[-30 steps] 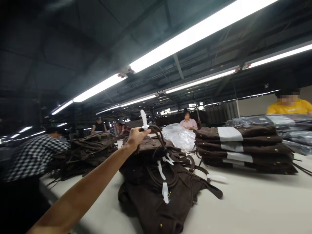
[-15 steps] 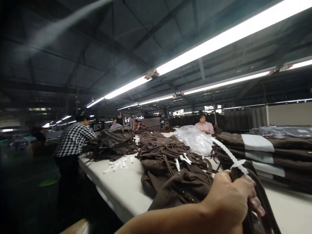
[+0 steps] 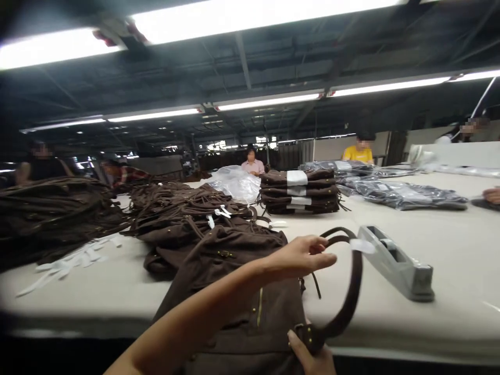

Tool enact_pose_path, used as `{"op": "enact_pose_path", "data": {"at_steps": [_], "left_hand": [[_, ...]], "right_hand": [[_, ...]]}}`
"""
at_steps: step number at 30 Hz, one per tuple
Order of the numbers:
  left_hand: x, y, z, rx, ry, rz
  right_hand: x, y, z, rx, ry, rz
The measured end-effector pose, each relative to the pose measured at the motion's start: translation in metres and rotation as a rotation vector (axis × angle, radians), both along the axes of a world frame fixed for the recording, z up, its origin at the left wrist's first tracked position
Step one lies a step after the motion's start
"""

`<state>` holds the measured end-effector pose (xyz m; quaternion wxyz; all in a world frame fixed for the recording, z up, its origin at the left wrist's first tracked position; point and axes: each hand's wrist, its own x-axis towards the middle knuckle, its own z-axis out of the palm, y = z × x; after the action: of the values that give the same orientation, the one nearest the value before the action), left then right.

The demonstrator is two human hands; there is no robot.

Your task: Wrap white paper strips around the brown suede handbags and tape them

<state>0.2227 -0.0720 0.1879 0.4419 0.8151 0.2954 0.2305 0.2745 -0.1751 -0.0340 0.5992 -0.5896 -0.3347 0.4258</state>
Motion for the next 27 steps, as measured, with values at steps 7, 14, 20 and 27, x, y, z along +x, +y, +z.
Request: {"op": "enact_pose_path", "data": {"at_steps": [7,14,20,27], "left_hand": [[-0.168,0.046,-0.046,0.471,0.190,0.747],[-0.265,0.075,-0.090,0.139,0.142,1.036],[-0.235,0.071,-0.118,0.020,-0.024,1.038],[-0.212,0.078,-0.130,-0.002,-0.194,1.175]], "right_hand": [[0.061,0.052,0.016,0.016,0.102,0.150],[0.130,0.179,0.121,-0.012,-0.703,0.347],[0.136,0.189,0.091,-0.221,-1.042,0.079],[0.140,0.167,0.045,-0.269,-1.146,-0.003]]}}
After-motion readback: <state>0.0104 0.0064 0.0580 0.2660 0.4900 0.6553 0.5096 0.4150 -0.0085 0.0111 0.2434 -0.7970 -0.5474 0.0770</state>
